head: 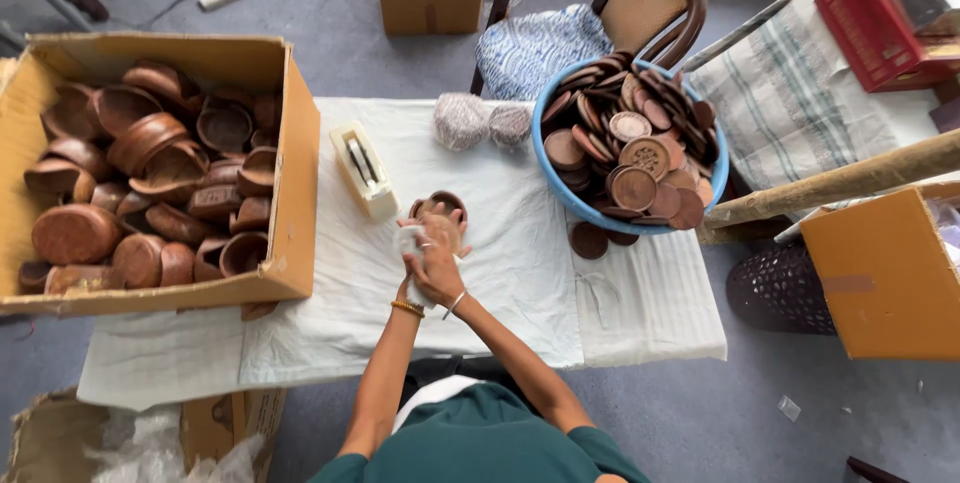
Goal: The person wraps a small wooden bowl in bubble wrap and secures it with tape. They then pick up another wooden bowl and wipe it with a white cloth.
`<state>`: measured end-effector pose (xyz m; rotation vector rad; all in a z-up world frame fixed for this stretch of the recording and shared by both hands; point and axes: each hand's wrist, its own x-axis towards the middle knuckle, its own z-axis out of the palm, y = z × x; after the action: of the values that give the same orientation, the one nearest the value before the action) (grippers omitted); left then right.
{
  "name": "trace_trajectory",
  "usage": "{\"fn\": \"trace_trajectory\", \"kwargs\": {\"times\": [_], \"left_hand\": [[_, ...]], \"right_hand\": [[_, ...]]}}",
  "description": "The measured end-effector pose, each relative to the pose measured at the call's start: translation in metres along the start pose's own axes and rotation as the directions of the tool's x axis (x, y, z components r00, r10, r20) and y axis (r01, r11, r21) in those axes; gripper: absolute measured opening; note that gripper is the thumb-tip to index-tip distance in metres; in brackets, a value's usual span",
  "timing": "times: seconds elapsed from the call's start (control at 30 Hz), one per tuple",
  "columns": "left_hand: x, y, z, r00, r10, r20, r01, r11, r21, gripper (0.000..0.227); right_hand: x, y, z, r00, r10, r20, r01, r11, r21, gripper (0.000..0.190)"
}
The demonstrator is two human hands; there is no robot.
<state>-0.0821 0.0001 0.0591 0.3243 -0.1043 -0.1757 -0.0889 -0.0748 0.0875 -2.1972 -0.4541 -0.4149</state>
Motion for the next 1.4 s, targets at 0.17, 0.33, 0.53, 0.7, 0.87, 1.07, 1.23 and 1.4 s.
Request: {"fn": "trace_trajectory", "kwargs": {"times": [0.17, 0.33, 0.53, 0.7, 0.87, 1.07, 1.23, 1.4], "left_hand": [[-0.028, -0.014, 0.007, 0.925, -0.276, 0.262, 0.347, 0.896, -0.278, 0.096], [-0.035, -0.015, -0.028, 0.963, -0.166, -0.211, 0.127, 0.975, -0.183, 0.098], [-0.021, -0.027, -0.089, 0.996, 0.04, -0.082, -0.04, 0.999, -0.005, 0.087], [-0.025, -0.003, -0.02, 0.997, -0.025, -0.067, 0.022, 0.999, -0.044, 0.079], [-0.02, -0.016, -0.041, 0.929, -0.171, -0.327, 0.164, 0.985, -0.049, 0.066], [-0.012, -0.051, -0.09, 0.803, 0.102, -0.587, 0.09, 0.953, 0.289, 0.039], [0.002, -0.061, -0.056, 0.825, 0.107, -0.555, 0.119, 0.927, 0.355, 0.044], [0.004, -0.035, -0.008, 0.901, 0.17, -0.398, 0.122, 0.782, 0.611, 0.059]], "right_hand": [[0.011, -0.029, -0.005, 0.965, -0.163, 0.205, 0.197, 0.968, -0.156, 0.049], [-0.005, 0.04, 0.022, 0.974, 0.096, 0.207, -0.051, 0.976, -0.213, 0.046], [-0.043, 0.03, 0.029, 0.976, 0.038, 0.214, -0.011, 0.992, -0.126, 0.061], [-0.001, 0.008, -0.003, 0.956, 0.068, 0.284, 0.042, 0.93, -0.366, 0.063], [0.004, 0.063, -0.015, 0.946, 0.304, 0.109, -0.312, 0.948, 0.066, 0.047], [-0.018, 0.161, 0.001, 0.828, 0.312, 0.466, -0.277, -0.495, 0.823, 0.062], [-0.002, 0.085, -0.008, 0.684, 0.523, 0.508, -0.404, -0.308, 0.862, 0.078], [-0.011, 0.041, 0.001, 0.918, 0.373, 0.132, -0.366, 0.672, 0.644, 0.067]]}}
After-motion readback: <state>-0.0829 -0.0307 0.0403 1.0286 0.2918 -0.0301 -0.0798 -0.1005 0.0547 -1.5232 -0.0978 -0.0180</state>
